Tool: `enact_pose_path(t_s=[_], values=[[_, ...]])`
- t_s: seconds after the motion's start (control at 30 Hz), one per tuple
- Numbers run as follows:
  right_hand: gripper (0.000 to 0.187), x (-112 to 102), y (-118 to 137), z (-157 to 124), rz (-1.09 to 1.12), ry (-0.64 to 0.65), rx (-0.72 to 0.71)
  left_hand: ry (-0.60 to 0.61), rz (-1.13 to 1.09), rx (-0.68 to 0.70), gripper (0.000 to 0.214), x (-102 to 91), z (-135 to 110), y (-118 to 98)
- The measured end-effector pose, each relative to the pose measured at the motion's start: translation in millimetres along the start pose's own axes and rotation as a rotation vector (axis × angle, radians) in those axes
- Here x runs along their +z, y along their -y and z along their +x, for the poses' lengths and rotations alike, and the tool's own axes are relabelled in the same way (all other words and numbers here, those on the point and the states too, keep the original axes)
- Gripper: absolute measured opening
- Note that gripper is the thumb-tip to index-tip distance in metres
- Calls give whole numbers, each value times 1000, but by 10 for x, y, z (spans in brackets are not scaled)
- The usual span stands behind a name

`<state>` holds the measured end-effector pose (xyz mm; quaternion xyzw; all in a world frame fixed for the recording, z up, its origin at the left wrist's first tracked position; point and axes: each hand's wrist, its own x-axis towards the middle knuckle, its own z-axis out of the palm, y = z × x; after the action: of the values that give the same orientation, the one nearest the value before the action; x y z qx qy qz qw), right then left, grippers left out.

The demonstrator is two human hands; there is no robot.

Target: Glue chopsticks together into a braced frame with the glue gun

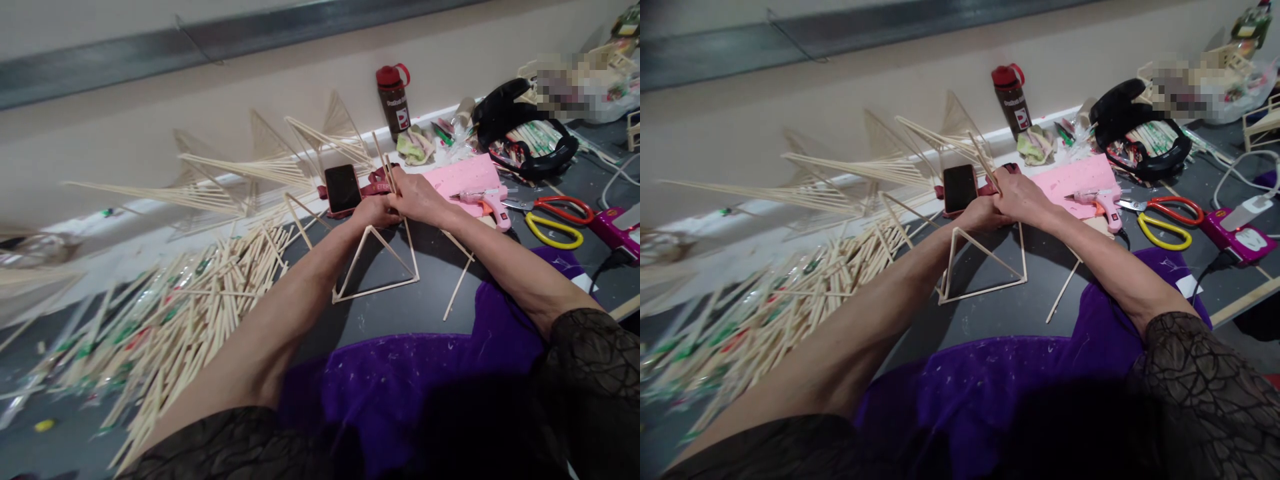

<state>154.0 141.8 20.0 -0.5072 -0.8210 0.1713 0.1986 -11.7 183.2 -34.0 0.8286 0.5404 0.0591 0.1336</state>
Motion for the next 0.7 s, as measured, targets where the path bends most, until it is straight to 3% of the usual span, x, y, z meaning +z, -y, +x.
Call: enact_pose_path(t_s=[0.4, 0.7], values=[[40, -9, -19, -6, -8, -6, -17, 26, -78, -42, 15, -93, -60, -70], [40, -45, 15, -30, -2, 17, 8, 75, -184, -122, 9, -269, -135, -125]])
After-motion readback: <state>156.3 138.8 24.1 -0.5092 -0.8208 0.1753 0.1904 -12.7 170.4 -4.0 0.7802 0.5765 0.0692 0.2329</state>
